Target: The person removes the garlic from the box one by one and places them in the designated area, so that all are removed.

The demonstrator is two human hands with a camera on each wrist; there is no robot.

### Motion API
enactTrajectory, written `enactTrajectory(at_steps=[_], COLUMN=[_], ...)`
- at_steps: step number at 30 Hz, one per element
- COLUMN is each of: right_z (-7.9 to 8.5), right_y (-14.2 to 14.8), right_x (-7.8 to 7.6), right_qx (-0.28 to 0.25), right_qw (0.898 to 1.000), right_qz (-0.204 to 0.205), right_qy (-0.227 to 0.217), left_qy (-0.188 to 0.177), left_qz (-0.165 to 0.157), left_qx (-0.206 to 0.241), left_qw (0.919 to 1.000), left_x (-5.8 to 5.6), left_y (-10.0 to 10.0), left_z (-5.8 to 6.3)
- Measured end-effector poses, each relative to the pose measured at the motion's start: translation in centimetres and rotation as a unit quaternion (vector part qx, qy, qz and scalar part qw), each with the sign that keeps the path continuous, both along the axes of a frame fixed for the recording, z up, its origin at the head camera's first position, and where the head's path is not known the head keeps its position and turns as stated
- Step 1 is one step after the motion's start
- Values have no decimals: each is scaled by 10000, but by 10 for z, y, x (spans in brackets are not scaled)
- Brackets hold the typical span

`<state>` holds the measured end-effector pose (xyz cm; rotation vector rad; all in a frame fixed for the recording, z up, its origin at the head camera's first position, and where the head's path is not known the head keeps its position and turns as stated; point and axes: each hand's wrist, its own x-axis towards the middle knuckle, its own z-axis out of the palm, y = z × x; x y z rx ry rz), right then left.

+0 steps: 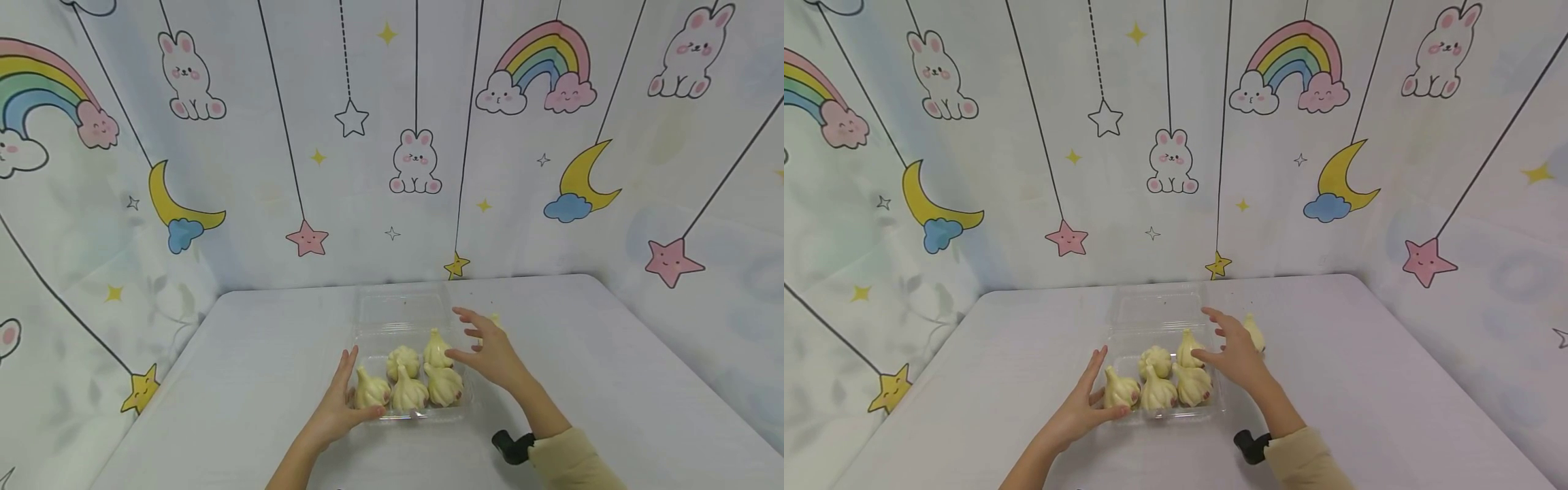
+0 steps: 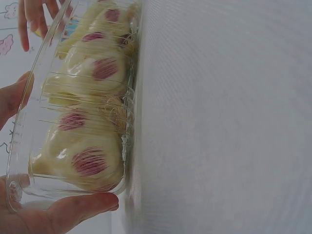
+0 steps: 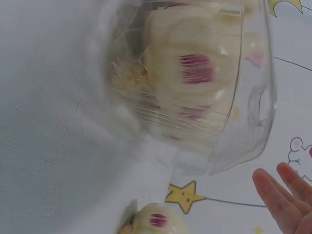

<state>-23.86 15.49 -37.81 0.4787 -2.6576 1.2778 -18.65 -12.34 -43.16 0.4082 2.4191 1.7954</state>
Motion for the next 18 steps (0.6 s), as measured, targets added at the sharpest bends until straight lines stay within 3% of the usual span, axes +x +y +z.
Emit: enactTrajectory(at_steps=[18], right_z=[-2], right_y=[-6], right_x=[2], right_qx=[-119], right_qw=[9998], right_qz=[88], right_qy=[-99], left_qy=[-7], left_qz=[-1], left_qx=[18], left_qw=[10000], left_x=[0], left_y=[0], left_z=[1])
